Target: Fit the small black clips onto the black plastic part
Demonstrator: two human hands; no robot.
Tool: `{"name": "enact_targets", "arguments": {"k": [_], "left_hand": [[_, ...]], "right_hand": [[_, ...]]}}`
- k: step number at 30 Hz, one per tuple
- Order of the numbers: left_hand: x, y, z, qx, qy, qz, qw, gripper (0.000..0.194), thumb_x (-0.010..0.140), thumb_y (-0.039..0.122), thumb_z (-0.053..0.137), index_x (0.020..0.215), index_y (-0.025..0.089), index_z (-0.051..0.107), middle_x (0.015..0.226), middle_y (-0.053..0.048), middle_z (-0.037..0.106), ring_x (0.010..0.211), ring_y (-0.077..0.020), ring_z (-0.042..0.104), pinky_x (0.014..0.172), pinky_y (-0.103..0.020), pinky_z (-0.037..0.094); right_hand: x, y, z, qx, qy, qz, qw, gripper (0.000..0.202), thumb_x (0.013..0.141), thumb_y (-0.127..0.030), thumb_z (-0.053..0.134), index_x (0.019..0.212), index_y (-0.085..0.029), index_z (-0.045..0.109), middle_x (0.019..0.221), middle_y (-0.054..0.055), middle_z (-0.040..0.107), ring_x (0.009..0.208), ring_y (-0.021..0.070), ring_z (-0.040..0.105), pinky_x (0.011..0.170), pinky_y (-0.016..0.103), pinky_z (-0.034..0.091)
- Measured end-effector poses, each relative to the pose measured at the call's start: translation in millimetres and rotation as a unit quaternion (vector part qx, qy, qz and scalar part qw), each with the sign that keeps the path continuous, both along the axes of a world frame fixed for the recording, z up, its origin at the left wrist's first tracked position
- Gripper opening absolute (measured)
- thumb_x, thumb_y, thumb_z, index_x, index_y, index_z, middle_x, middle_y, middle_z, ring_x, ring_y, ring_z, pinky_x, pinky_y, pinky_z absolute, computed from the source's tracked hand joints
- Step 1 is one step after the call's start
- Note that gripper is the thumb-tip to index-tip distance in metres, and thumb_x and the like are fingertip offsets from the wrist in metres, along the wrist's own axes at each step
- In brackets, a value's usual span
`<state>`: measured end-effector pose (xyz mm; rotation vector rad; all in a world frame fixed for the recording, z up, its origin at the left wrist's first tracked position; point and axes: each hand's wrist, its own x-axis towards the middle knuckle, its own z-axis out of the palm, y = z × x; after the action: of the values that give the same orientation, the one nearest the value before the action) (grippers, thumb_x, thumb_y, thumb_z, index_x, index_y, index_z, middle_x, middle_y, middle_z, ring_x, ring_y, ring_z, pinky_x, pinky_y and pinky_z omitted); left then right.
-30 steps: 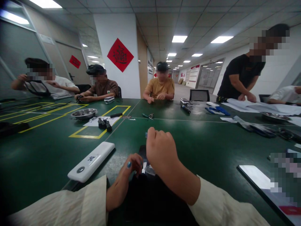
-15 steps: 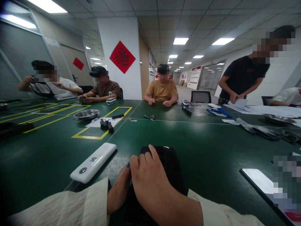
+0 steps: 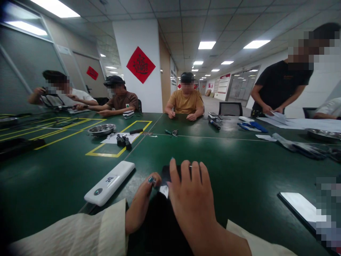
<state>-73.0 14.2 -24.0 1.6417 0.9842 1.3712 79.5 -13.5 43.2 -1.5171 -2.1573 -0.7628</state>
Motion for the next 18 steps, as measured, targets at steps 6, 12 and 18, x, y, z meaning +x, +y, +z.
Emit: {"name": "enact_targets", "arguments": {"k": [6, 12, 18], "left_hand": [[-7, 21, 0.3, -0.004, 0.056, 0.101, 0.993, 0.03, 0.091, 0.034, 0.025, 0.071, 0.02, 0.042, 0.07, -0.001, 0.045, 0.07, -0.0171, 0.042, 0.068, -0.028, 0.039], [-11, 36, -3.6, -0.035, 0.029, 0.2, 0.979, 0.028, 0.091, 0.032, 0.026, 0.07, 0.021, 0.041, 0.068, 0.0, 0.044, 0.071, -0.0179, 0.044, 0.072, -0.029, 0.04], [-10, 34, -0.3, -0.07, -0.002, 0.18, 0.981, 0.023, 0.092, 0.034, 0.026, 0.08, 0.021, 0.04, 0.078, -0.001, 0.043, 0.079, -0.0181, 0.046, 0.078, -0.029, 0.038]], "right_hand": [[18, 12, 0.2, -0.251, 0.034, -0.111, 0.961, 0.044, 0.088, -0.035, 0.033, 0.119, -0.01, 0.052, 0.084, 0.018, 0.063, 0.07, 0.0292, 0.061, 0.058, 0.037, 0.042], [35, 28, 5.9, -0.374, 0.17, 0.067, 0.909, 0.043, 0.088, -0.026, 0.029, 0.126, -0.008, 0.04, 0.079, 0.011, 0.064, 0.068, 0.0186, 0.06, 0.061, 0.027, 0.037], [62, 27, 7.1, -0.454, 0.306, 0.08, 0.833, 0.046, 0.09, -0.032, 0.025, 0.133, -0.017, 0.031, 0.067, 0.002, 0.056, 0.059, 0.014, 0.053, 0.056, 0.024, 0.036]]}}
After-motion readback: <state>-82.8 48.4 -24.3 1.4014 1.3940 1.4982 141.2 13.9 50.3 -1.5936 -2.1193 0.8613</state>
